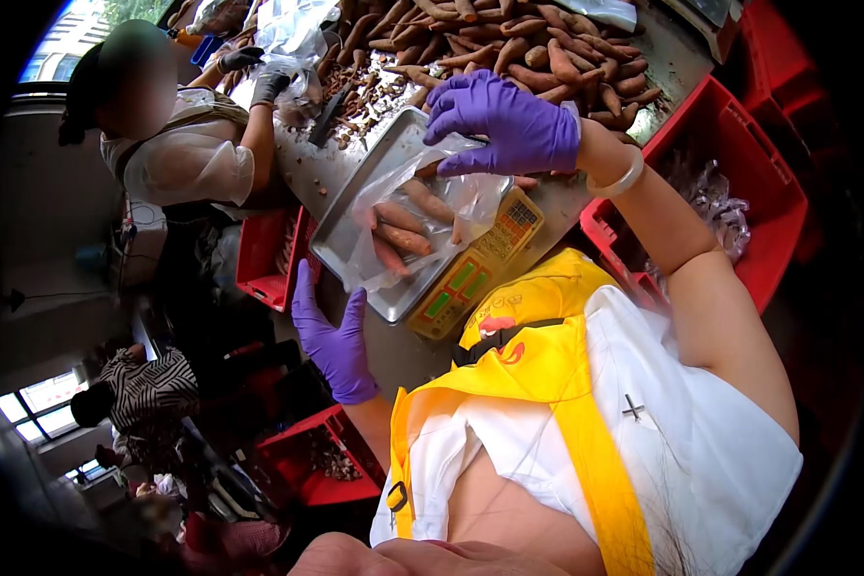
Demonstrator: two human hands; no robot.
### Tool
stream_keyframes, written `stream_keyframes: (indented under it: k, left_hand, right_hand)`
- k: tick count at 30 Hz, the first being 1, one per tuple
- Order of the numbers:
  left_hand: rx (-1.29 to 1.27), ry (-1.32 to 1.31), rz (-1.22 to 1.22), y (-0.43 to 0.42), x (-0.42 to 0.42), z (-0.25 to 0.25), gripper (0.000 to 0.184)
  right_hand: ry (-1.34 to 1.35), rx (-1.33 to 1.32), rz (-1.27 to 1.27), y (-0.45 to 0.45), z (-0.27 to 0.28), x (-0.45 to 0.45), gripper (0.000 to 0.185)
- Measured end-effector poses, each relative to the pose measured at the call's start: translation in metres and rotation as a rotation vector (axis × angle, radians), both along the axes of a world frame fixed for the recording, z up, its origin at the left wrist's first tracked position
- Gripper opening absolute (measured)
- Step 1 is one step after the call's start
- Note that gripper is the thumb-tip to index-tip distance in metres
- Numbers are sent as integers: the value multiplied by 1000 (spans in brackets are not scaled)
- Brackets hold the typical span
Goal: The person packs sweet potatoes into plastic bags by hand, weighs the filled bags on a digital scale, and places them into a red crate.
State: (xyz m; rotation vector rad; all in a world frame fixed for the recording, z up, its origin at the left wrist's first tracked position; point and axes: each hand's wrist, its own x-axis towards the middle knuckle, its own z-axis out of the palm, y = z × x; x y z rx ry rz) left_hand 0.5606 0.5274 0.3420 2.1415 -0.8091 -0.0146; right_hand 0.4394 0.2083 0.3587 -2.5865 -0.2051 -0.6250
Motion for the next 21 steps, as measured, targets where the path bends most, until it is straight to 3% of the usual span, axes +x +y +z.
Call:
stream_keyframes:
  k: [2, 5, 7, 13, 15, 16, 17, 19, 20, 21]
  left_hand:
    - [9, -27, -16, 0, -1, 8, 76]
    - [-5, -6, -44, 1, -4, 0, 82]
    - [127, -58, -55, 2, -6, -12, 90]
    - [69, -54, 37, -3, -8, -29, 84]
    - [69, -1, 52, -3, 0, -46, 83]
    - [136, -125, 77, -3, 2, -54, 61]
    - [137, -124, 68, 3, 6, -64, 61]
    - [54, 456, 170, -1, 15, -73, 40]
    - [-163, 452, 82, -12, 13, -71, 23]
    - [-228, 589, -47, -29, 10, -35, 18]
  right_hand:
    - [-138, -189, -145, 7, 4, 0, 29]
    - [-246, -247, -274, 25, 10, -2, 29]
    - [-282, -254, -259, 44, 19, -5, 25]
    - [159, -40, 73, 107, 6, -7, 42]
    - [191, -102, 99, 108, -18, -1, 43]
    - [209, -131, 106, 107, -38, 4, 44]
    - [226, -160, 113, 105, -57, 10, 45]
    - [644, -221, -50, 92, -83, 27, 43]
    - [644, -225, -72, 85, -82, 29, 43]
    - [704, -168, -132, 80, -66, 32, 41]
